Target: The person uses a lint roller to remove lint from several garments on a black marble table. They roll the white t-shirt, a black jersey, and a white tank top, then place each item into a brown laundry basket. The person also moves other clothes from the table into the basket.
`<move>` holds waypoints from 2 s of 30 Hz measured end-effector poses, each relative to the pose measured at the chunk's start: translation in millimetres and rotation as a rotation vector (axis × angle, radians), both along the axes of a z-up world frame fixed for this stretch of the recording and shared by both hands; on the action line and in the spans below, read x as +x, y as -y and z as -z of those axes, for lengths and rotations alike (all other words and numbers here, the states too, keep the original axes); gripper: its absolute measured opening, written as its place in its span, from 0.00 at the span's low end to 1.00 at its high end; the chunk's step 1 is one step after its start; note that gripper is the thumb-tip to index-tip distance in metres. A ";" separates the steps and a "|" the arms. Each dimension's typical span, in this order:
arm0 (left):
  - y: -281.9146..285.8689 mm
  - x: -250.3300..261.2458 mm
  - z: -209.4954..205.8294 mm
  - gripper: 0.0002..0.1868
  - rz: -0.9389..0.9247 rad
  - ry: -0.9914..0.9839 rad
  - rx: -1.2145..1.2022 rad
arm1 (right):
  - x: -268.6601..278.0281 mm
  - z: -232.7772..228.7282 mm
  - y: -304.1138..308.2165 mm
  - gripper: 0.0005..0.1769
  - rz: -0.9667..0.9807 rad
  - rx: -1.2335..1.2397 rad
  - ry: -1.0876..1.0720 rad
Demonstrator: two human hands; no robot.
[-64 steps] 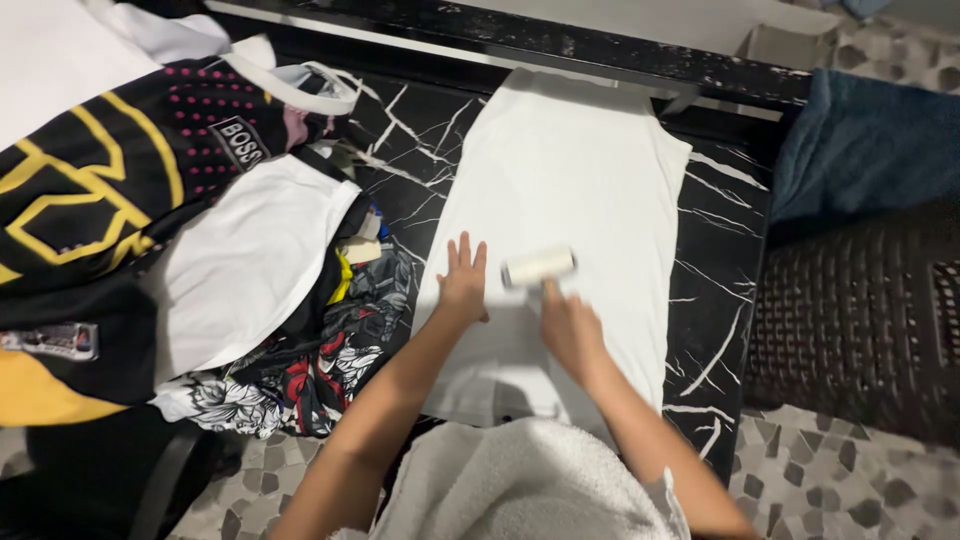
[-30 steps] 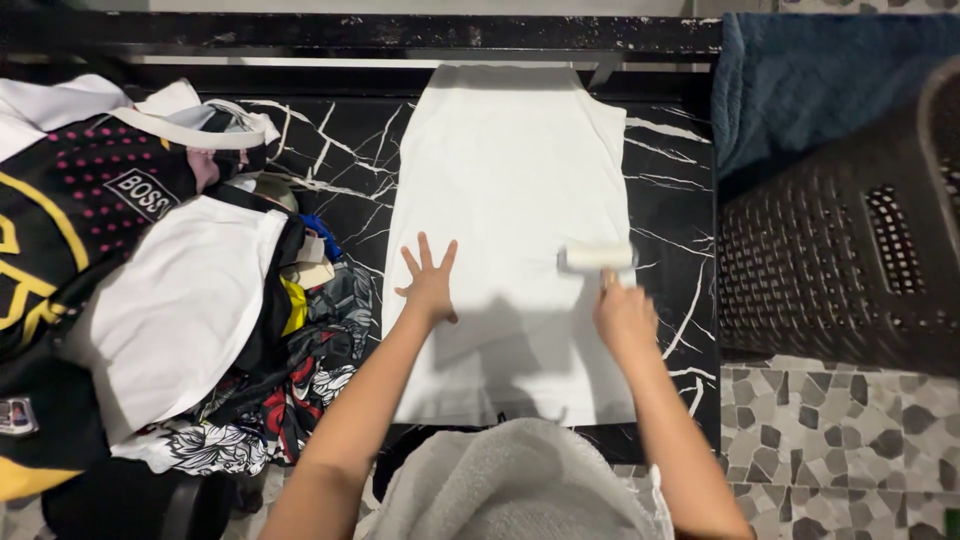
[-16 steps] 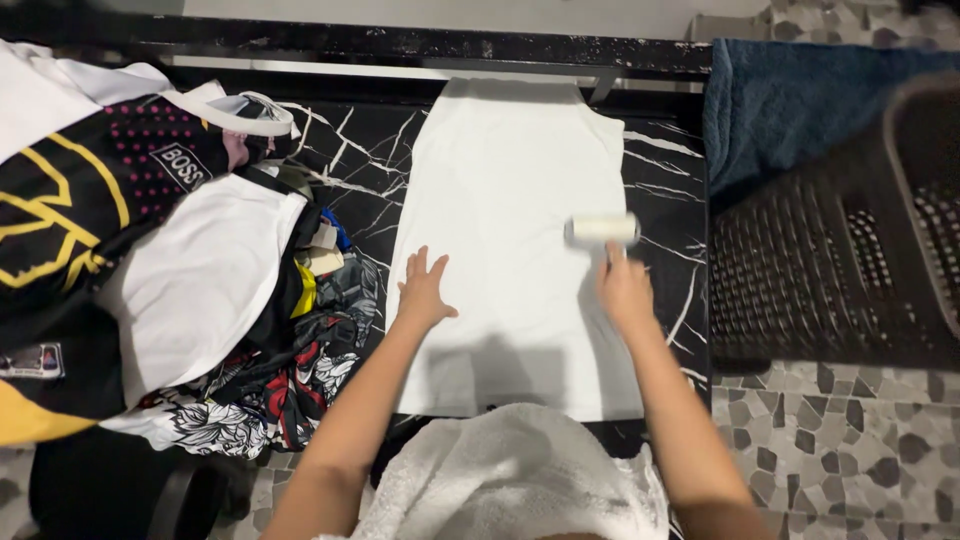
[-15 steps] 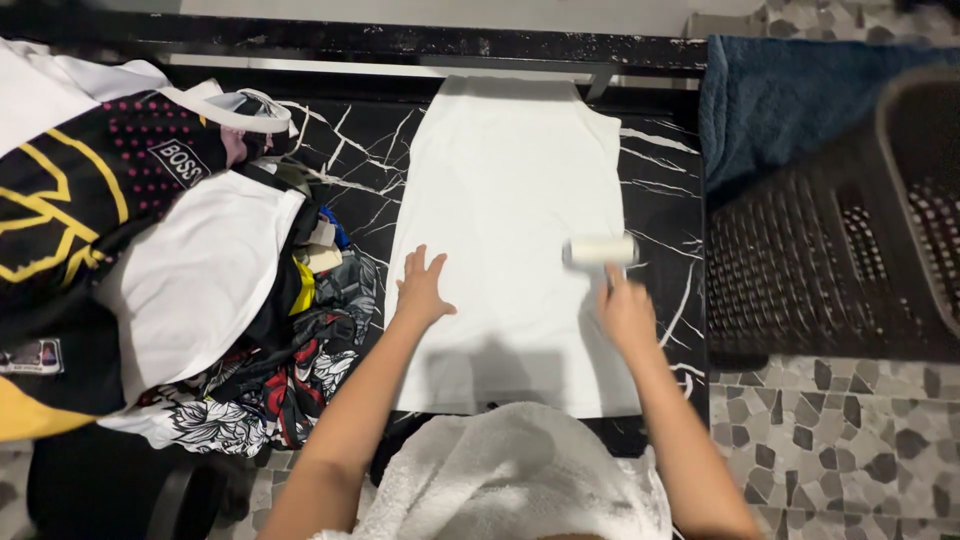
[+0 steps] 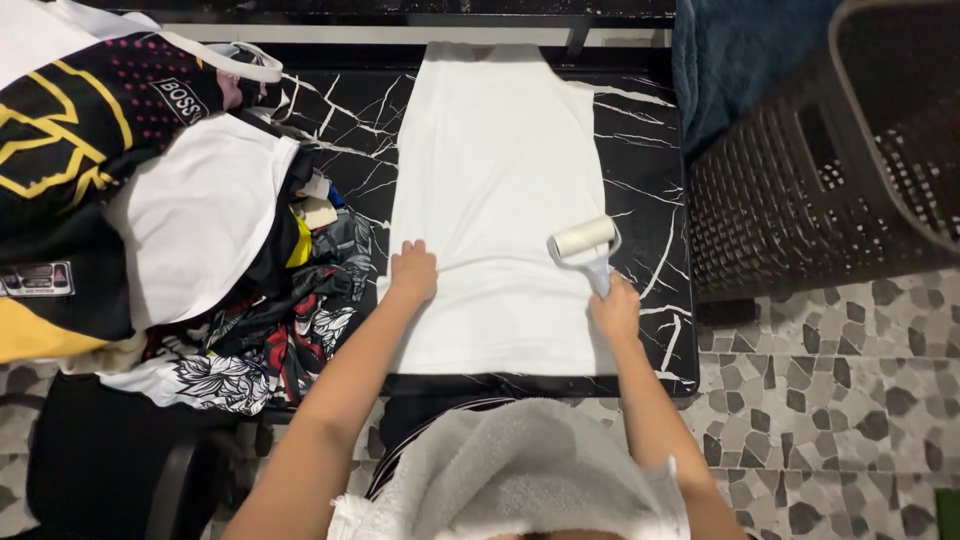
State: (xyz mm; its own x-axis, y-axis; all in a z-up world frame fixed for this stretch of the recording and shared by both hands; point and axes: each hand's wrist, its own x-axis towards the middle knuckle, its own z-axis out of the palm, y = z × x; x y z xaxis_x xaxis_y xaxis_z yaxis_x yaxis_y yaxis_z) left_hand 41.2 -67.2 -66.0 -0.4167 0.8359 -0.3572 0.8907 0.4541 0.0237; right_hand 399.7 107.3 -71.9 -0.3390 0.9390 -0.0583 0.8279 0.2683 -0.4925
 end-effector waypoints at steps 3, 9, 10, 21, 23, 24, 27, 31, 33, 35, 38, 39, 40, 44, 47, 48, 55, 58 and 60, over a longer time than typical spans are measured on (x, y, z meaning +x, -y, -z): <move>28.6 11.4 -10.9 0.16 0.020 0.177 -0.213 | 45.3 -17.9 25.6 0.27 0.020 -0.038 0.133; 66.4 37.0 -42.8 0.23 0.108 0.487 -0.464 | 89.2 -79.1 51.3 0.27 0.036 -0.223 0.290; 65.3 35.1 -45.4 0.26 0.032 0.464 -0.367 | 83.5 -89.8 47.3 0.26 0.048 -0.263 0.245; -4.7 -10.4 -31.6 0.57 -0.289 0.321 0.092 | -116.9 -97.2 21.1 0.26 -0.535 0.073 -0.026; -11.2 -18.5 -33.9 0.64 -0.301 0.326 0.066 | -155.8 -83.1 4.9 0.28 -0.545 0.144 0.002; -13.9 -20.9 -35.7 0.68 -0.306 0.330 0.052 | -180.6 -75.7 -9.4 0.29 -0.549 0.174 0.017; -28.0 -29.9 -44.8 0.77 -0.298 0.300 -0.020 | -267.3 -57.0 -58.4 0.29 -0.545 0.166 0.079; -49.0 -36.0 -55.8 0.83 -0.295 0.296 -0.142 | -340.2 -48.0 -110.9 0.30 -0.536 0.176 0.029; -50.9 -36.3 -58.7 0.84 -0.303 0.307 -0.189 | -329.5 -47.1 -100.6 0.30 -0.531 0.165 0.038; -50.1 -35.9 -61.2 0.84 -0.317 0.316 -0.195 | -292.2 -53.4 -69.8 0.32 -0.532 0.144 0.053; -54.6 -33.9 -67.1 0.84 -0.332 0.317 -0.187 | -195.1 -82.0 2.9 0.32 -0.574 0.283 0.103; -57.1 -32.5 -68.5 0.84 -0.337 0.314 -0.180 | -166.2 -95.2 14.9 0.25 -0.759 0.314 0.134; -60.7 -31.2 -69.4 0.84 -0.349 0.317 -0.208 | -139.7 -107.8 30.0 0.30 -0.454 -0.090 0.136; -66.0 -28.2 -71.8 0.85 -0.367 0.312 -0.281 | -83.5 -138.9 29.5 0.30 -0.358 -0.132 0.176; -71.5 -26.5 -70.1 0.85 -0.362 0.311 -0.288 | -107.8 -125.5 -15.6 0.27 -0.303 -0.024 0.214; -72.4 -25.9 -69.5 0.85 -0.363 0.312 -0.288 | -124.0 -115.8 -33.5 0.30 -0.314 0.005 0.178; -62.6 -28.7 -67.3 0.85 -0.372 0.353 -0.174 | -282.4 -52.8 -191.3 0.23 -0.339 0.240 0.007; -50.4 -32.4 -66.7 0.82 -0.382 0.408 -0.083 | -276.8 -61.5 -183.7 0.24 -0.354 0.216 0.026; -45.5 -34.7 -64.6 0.81 -0.381 0.421 -0.029 | -232.1 -76.7 -140.4 0.28 -0.360 0.122 0.099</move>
State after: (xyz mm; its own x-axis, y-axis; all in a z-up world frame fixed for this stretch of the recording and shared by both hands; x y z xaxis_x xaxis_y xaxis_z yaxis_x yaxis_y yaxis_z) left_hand 6.5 -21.7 -1.3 -0.5034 0.6418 -0.5785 0.5802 0.7472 0.3240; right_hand 167.6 247.8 4.7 -0.6467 0.7628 -0.0024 0.7119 0.6024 -0.3609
